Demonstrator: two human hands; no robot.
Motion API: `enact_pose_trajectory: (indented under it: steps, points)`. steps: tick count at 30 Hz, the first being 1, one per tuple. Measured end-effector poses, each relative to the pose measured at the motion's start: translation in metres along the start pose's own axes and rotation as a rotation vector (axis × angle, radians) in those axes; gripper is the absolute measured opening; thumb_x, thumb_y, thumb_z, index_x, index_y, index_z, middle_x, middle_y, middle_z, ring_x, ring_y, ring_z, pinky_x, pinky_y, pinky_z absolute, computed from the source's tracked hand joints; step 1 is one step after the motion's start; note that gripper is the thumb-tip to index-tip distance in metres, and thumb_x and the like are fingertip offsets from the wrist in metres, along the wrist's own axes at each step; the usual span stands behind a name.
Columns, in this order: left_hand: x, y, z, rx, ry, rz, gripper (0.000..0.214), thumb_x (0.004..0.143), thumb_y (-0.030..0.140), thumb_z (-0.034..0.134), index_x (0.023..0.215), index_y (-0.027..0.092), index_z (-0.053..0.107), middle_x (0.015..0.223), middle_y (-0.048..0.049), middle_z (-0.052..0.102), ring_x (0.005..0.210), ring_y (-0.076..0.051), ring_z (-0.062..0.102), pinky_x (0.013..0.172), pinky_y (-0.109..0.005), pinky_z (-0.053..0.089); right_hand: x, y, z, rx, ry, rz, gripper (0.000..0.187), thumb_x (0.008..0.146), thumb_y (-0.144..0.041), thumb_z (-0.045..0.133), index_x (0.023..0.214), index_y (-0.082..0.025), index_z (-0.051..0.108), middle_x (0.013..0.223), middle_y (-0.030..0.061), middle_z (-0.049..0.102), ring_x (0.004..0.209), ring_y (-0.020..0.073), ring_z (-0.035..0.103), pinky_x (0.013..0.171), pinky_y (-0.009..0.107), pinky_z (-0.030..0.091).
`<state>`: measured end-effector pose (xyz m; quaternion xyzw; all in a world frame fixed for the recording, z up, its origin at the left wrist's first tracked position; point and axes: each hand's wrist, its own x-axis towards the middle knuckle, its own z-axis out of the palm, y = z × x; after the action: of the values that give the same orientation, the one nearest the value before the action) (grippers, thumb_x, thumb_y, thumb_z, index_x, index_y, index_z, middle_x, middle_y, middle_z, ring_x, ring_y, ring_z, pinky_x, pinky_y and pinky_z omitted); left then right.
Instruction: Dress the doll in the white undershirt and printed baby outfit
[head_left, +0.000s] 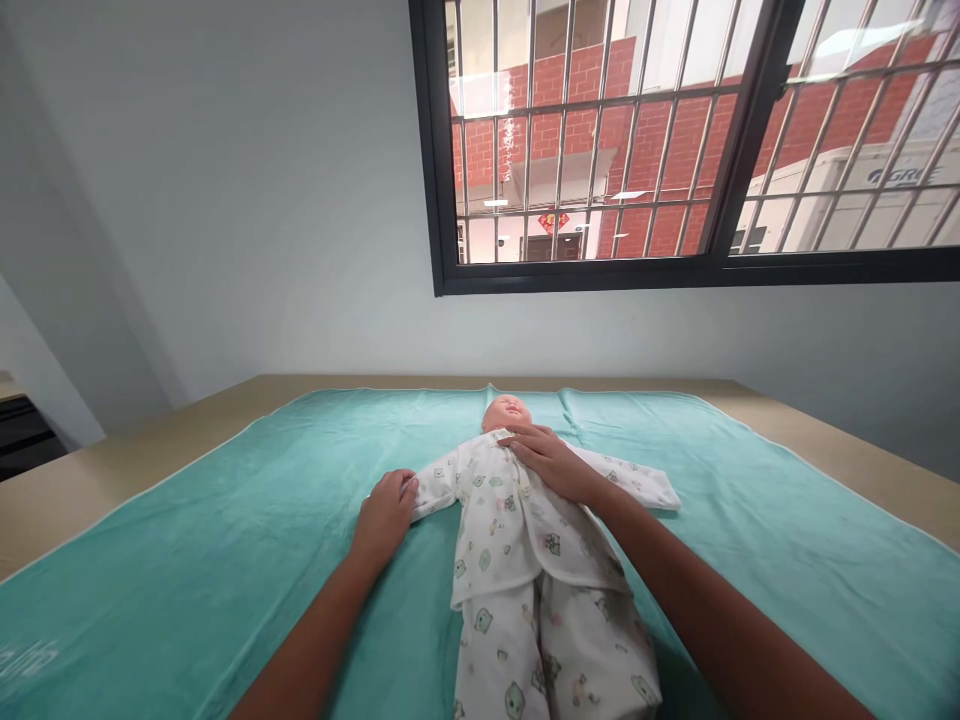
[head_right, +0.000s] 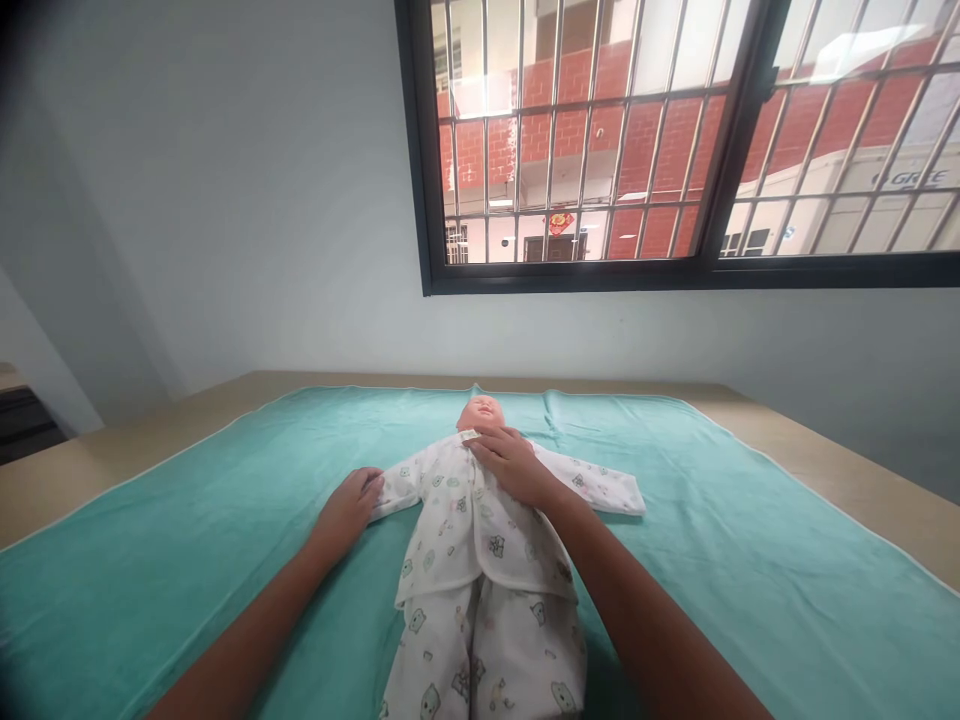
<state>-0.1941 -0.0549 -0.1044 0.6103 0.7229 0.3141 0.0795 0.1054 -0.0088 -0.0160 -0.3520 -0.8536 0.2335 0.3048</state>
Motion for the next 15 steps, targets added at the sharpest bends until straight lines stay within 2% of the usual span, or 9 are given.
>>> enact_pose_trajectory:
  steps: [5,10,12,15]
  points:
    - [-0.001,0.001,-0.002,-0.004,-0.004,-0.001,0.032,0.093,0.037,0.035,0.107,0.02,0.059,0.111,-0.0068,0.062,0.105,-0.022,0.056,0.09,-0.031,0.04,0.002,-0.004,0.003,-0.064,0.031,0.101,0.031,0.088,-0.035,0.045,0.112,-0.035,0.066,0.138,-0.0045,0.052,0.131,0.027,0.036,0.11,0.049,0.027]
    - [-0.003,0.005,-0.004,-0.009,0.0,0.001,0.031,0.092,0.036,0.036,0.105,0.021,0.059,0.11,-0.0066,0.063,0.103,-0.021,0.057,0.089,-0.031,0.041,0.001,-0.008,0.002,0.087,0.031,0.128,0.039,0.085,-0.039,0.053,0.123,-0.034,0.059,0.146,-0.0028,0.044,0.137,0.0273,0.032,0.113,0.048,0.027]
    - [-0.003,0.006,-0.004,-0.013,0.011,0.006,0.031,0.092,0.035,0.036,0.104,0.021,0.06,0.109,-0.0066,0.063,0.103,-0.021,0.057,0.089,-0.031,0.042,-0.002,-0.008,-0.002,0.17,0.1,0.159,0.042,0.087,-0.043,0.05,0.128,-0.034,0.055,0.146,-0.0015,0.044,0.136,0.0261,0.036,0.113,0.047,0.028]
    - [-0.005,0.007,-0.005,-0.017,0.038,0.017,0.032,0.093,0.035,0.036,0.108,0.02,0.059,0.112,-0.0075,0.063,0.104,-0.021,0.057,0.09,-0.032,0.042,-0.013,-0.005,-0.006,0.237,0.264,0.261,0.039,0.09,-0.047,0.044,0.124,-0.033,0.057,0.139,0.0007,0.052,0.129,0.0244,0.046,0.109,0.047,0.035]
